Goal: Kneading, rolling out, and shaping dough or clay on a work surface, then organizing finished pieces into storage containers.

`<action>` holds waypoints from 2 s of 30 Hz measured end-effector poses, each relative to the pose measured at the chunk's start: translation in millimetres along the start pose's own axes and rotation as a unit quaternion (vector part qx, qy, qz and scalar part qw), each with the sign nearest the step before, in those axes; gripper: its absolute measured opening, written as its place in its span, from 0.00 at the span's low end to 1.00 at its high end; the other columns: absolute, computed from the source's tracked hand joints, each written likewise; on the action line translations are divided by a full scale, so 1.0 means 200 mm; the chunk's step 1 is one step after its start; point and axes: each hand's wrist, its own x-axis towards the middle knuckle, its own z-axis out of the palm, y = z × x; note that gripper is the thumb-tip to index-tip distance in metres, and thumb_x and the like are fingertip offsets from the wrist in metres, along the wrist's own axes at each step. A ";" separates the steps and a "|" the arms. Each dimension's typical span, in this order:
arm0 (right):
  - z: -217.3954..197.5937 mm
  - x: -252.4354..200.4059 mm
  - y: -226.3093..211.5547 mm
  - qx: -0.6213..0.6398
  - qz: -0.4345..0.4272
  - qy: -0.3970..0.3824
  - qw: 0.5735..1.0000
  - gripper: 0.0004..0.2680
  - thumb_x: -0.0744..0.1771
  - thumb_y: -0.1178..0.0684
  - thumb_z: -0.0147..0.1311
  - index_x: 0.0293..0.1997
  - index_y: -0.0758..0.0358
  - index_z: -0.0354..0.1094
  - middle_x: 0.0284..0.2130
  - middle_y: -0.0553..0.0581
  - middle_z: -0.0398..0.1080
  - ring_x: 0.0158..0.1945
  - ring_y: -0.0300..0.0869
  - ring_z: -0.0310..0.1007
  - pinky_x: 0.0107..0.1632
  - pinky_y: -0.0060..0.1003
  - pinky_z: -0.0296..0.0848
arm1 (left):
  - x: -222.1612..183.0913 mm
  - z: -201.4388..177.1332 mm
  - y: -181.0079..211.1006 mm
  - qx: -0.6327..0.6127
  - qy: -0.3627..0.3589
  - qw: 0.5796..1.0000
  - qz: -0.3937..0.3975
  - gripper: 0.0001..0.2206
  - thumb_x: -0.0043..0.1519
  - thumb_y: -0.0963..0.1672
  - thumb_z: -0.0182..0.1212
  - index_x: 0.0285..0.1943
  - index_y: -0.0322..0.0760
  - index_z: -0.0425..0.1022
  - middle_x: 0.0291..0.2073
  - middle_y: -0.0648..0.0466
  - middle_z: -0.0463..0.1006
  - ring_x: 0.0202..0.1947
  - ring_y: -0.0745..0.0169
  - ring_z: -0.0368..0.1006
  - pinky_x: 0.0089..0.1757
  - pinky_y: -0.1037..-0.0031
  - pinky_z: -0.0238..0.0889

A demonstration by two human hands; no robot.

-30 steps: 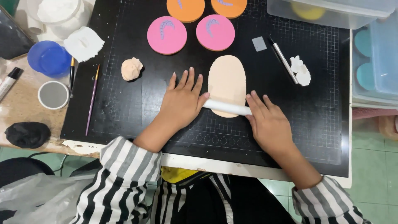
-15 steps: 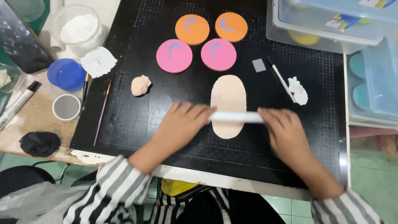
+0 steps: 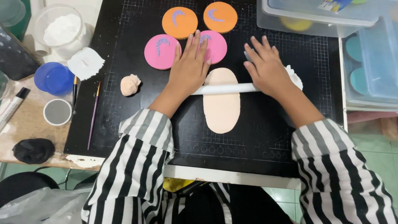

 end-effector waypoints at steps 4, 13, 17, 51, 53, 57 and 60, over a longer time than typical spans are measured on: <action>0.00 -0.12 -0.08 -0.043 0.056 -0.155 0.985 0.24 0.75 0.38 0.28 0.78 0.62 0.52 0.75 0.70 0.50 0.78 0.63 0.41 0.72 0.64 0.43 | -0.12 0.04 0.09 0.009 -0.120 0.990 -0.079 0.31 0.74 0.51 0.35 0.81 0.29 0.42 0.79 0.31 0.39 0.79 0.37 0.33 0.69 0.41 0.24; 0.06 -0.79 -0.21 -0.185 -0.003 -0.014 0.983 0.20 0.73 0.42 0.38 0.76 0.51 0.57 0.68 0.58 0.65 0.65 0.57 0.68 0.61 0.48 0.67 | -0.69 0.16 0.29 0.080 -0.031 0.996 -0.003 0.32 0.71 0.52 0.47 0.78 0.26 0.52 0.68 0.19 0.58 0.69 0.19 0.56 0.63 0.38 0.43; -0.01 -0.92 -0.27 -0.249 -0.053 0.056 0.965 0.16 0.71 0.54 0.44 0.67 0.42 0.68 0.60 0.48 0.74 0.57 0.48 0.76 0.54 0.39 0.74 | -0.87 0.13 0.36 0.119 -0.043 0.992 0.012 0.29 0.67 0.43 0.52 0.80 0.39 0.53 0.68 0.23 0.61 0.62 0.25 0.65 0.58 0.41 0.50; 0.05 -0.41 -0.36 -0.040 0.143 -0.213 0.966 0.28 0.73 0.36 0.24 0.80 0.67 0.36 0.74 0.79 0.43 0.77 0.68 0.38 0.71 0.70 0.38 | -0.30 0.05 0.03 0.043 -0.157 0.984 -0.072 0.33 0.72 0.54 0.29 0.82 0.33 0.39 0.78 0.30 0.37 0.80 0.40 0.32 0.69 0.42 0.17; 0.08 -0.57 -0.44 -0.106 0.113 -0.169 0.973 0.27 0.73 0.37 0.25 0.80 0.66 0.38 0.72 0.75 0.50 0.73 0.67 0.51 0.69 0.63 0.50 | -0.44 0.00 0.07 0.051 -0.168 0.982 -0.073 0.34 0.73 0.56 0.25 0.80 0.28 0.47 0.75 0.25 0.47 0.77 0.34 0.43 0.68 0.43 0.22; 0.09 -0.80 -0.54 -0.224 0.019 0.015 0.974 0.20 0.73 0.43 0.39 0.74 0.57 0.59 0.66 0.62 0.66 0.60 0.59 0.73 0.53 0.46 0.72 | -0.72 0.00 0.14 0.062 -0.117 0.990 -0.055 0.31 0.73 0.53 0.36 0.78 0.25 0.51 0.72 0.23 0.52 0.73 0.30 0.52 0.67 0.43 0.34; 0.02 -0.83 -0.60 -0.245 -0.025 0.068 0.967 0.16 0.72 0.48 0.45 0.69 0.44 0.66 0.61 0.54 0.73 0.54 0.52 0.77 0.51 0.41 0.74 | -0.87 0.00 0.15 0.087 -0.058 0.994 -0.034 0.28 0.72 0.50 0.43 0.78 0.28 0.55 0.70 0.25 0.59 0.67 0.31 0.62 0.63 0.43 0.46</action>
